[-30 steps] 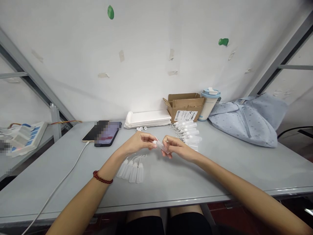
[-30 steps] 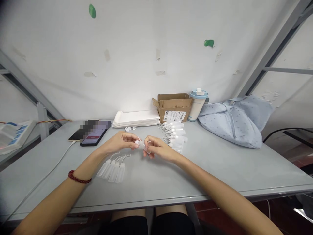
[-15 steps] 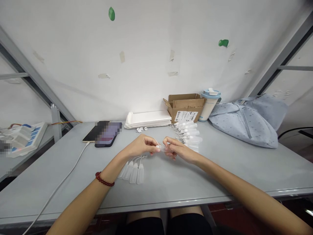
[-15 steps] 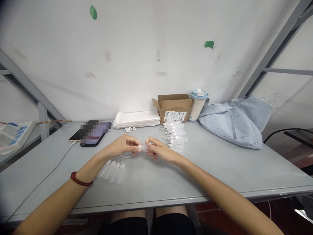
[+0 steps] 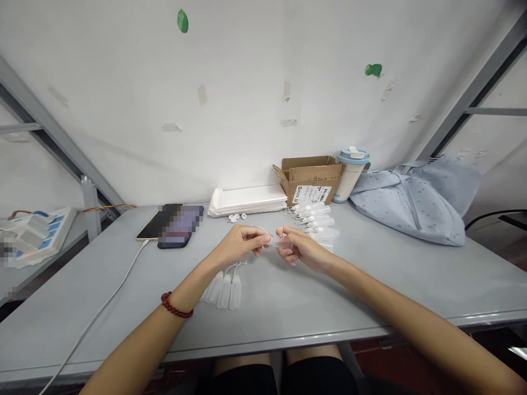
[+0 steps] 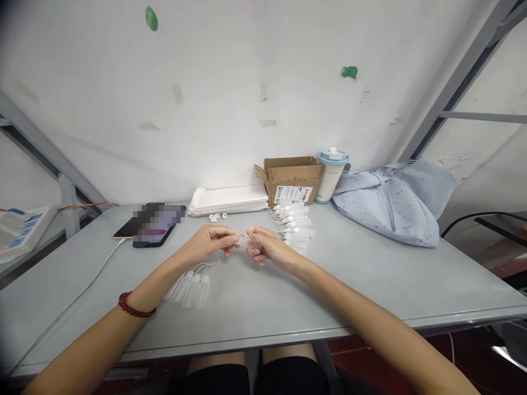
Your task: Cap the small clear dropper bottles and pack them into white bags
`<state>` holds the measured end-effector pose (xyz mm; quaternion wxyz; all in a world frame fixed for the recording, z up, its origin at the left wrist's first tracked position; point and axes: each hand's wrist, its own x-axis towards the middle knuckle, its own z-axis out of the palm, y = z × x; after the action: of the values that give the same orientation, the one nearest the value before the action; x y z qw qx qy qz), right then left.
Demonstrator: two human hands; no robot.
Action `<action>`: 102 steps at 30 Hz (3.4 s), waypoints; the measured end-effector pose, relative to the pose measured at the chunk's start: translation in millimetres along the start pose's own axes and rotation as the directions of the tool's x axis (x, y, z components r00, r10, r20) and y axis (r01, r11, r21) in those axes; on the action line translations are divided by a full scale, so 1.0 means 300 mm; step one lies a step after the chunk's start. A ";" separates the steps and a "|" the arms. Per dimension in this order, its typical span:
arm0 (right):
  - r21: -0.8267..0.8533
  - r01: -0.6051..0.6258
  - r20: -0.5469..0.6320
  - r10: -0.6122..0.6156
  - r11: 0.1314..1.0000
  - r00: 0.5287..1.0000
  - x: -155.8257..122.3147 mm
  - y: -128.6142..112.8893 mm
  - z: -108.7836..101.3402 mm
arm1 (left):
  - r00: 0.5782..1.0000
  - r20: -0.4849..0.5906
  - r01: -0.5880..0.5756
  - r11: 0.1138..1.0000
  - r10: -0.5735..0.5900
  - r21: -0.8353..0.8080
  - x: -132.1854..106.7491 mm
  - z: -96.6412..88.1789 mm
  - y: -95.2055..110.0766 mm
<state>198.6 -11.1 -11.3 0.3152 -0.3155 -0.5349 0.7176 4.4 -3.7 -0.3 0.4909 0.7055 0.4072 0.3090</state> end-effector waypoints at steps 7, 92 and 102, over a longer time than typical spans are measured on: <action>0.004 0.013 0.011 -0.013 1.000 1.000 -0.016 -0.009 0.003 | 0.980 0.151 0.140 0.988 -0.129 -0.065 -0.002 0.003 -0.009; -0.468 0.220 -0.141 -0.318 0.856 0.938 -0.003 0.015 -0.003 | 0.997 -0.067 0.035 0.997 -0.031 0.061 -0.010 0.042 0.025; -0.466 0.139 -0.152 -0.234 0.874 0.960 0.010 0.018 -0.013 | 0.996 -0.082 -0.018 0.989 0.031 0.145 -0.017 0.045 0.018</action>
<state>199.3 -7.8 -17.8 0.3542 -0.3985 -0.6796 0.5039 14.8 -15.2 0.1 0.4174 0.7303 0.4400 0.3144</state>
